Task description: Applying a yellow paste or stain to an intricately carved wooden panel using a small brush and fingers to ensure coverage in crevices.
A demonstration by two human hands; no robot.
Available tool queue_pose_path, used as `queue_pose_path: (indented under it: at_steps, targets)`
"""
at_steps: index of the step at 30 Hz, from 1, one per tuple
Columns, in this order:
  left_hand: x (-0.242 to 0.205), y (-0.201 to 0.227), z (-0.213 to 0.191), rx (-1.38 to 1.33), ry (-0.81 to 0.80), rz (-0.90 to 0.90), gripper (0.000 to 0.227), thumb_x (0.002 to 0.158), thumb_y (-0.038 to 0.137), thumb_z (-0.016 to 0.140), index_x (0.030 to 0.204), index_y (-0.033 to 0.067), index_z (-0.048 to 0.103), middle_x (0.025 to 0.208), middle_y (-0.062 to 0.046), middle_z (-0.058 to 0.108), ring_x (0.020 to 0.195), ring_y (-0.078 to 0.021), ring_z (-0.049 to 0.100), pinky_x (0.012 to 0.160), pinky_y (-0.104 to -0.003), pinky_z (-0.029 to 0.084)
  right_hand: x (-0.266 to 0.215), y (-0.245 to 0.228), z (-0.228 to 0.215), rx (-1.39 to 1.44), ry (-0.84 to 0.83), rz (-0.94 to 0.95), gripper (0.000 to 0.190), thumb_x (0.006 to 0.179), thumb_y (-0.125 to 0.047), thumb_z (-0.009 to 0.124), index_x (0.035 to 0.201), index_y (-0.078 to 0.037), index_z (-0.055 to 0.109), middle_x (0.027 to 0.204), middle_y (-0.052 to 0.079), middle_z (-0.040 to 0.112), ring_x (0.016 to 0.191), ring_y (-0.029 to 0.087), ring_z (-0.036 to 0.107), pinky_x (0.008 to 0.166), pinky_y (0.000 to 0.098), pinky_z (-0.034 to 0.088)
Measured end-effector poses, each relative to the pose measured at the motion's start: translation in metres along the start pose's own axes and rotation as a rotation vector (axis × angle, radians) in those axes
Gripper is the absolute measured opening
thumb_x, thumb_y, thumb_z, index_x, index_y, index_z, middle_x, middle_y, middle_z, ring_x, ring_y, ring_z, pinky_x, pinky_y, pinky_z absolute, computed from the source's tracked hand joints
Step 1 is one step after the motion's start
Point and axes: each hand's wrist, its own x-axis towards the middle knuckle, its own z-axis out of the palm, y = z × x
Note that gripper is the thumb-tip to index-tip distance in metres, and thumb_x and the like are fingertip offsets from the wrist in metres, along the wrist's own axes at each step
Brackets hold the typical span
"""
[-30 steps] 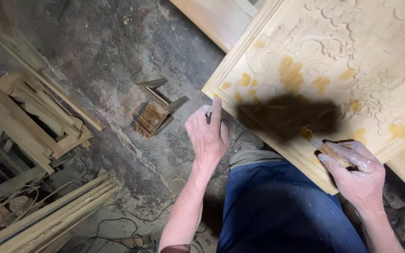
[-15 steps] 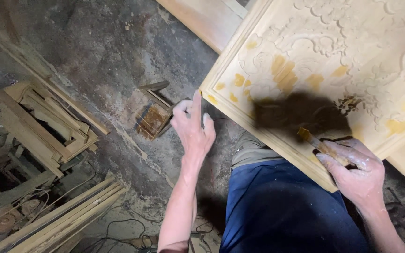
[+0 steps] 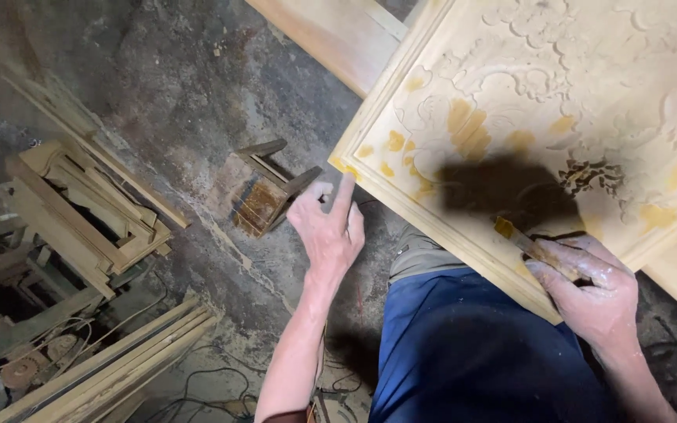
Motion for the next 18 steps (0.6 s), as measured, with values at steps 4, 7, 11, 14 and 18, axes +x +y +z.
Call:
queue_pose_path:
  at_steps: [4, 7, 11, 14, 18]
  targets:
    - [0.024, -0.008, -0.007, 0.045, 0.0, -0.05, 0.051, 0.091, 0.009, 0.057, 0.141, 0.0199, 0.057, 0.113, -0.013, 0.052, 0.103, -0.0276, 0.05, 0.085, -0.046, 0.033, 0.003, -0.006, -0.002, 0.007, -0.02, 0.007, 0.026, 0.088, -0.003, 0.081, 0.113, 0.001, 0.077, 0.112, 0.012, 0.072, 0.096, 0.018, 0.067, 0.091, 0.0261, 0.052]
    - [0.033, 0.005, -0.002, -0.023, 0.076, 0.04, 0.051, 0.085, -0.004, 0.044, 0.134, 0.0058, 0.057, 0.079, -0.001, 0.036, 0.074, -0.0184, 0.038, 0.073, -0.037, 0.028, 0.001, 0.0, 0.0, 0.006, -0.011, 0.008, 0.026, 0.089, -0.005, 0.082, 0.114, 0.001, 0.077, 0.11, 0.011, 0.071, 0.09, 0.016, 0.065, 0.087, 0.0246, 0.051]
    - [-0.004, 0.034, -0.008, -0.225, 0.064, 0.057, 0.065, 0.095, 0.0, 0.053, 0.153, 0.028, 0.045, 0.082, 0.004, 0.038, 0.076, -0.0163, 0.039, 0.081, -0.038, 0.035, 0.004, -0.002, 0.0, 0.031, -0.003, -0.033, 0.024, 0.088, -0.005, 0.082, 0.111, 0.001, 0.077, 0.11, 0.011, 0.073, 0.092, 0.016, 0.066, 0.089, 0.0242, 0.052]
    - [-0.011, 0.076, -0.03, -0.636, -0.029, -0.007, 0.052, 0.095, 0.002, 0.057, 0.147, 0.0087, 0.052, 0.103, -0.007, 0.044, 0.098, -0.0206, 0.047, 0.082, -0.033, 0.042, 0.005, -0.009, 0.003, -0.029, -0.029, -0.086, 0.029, 0.084, -0.009, 0.083, 0.112, 0.0, 0.078, 0.108, 0.011, 0.073, 0.094, 0.017, 0.068, 0.095, 0.0258, 0.054]
    - [-0.006, 0.092, -0.042, -0.692, -0.101, 0.029, 0.037, 0.093, 0.006, 0.062, 0.13, 0.0071, 0.064, 0.11, -0.013, 0.048, 0.102, -0.0276, 0.056, 0.087, -0.038, 0.055, 0.005, -0.011, 0.005, -0.171, 0.043, -0.318, 0.019, 0.088, -0.009, 0.084, 0.107, -0.007, 0.08, 0.104, 0.01, 0.074, 0.091, 0.021, 0.069, 0.094, 0.0317, 0.055]
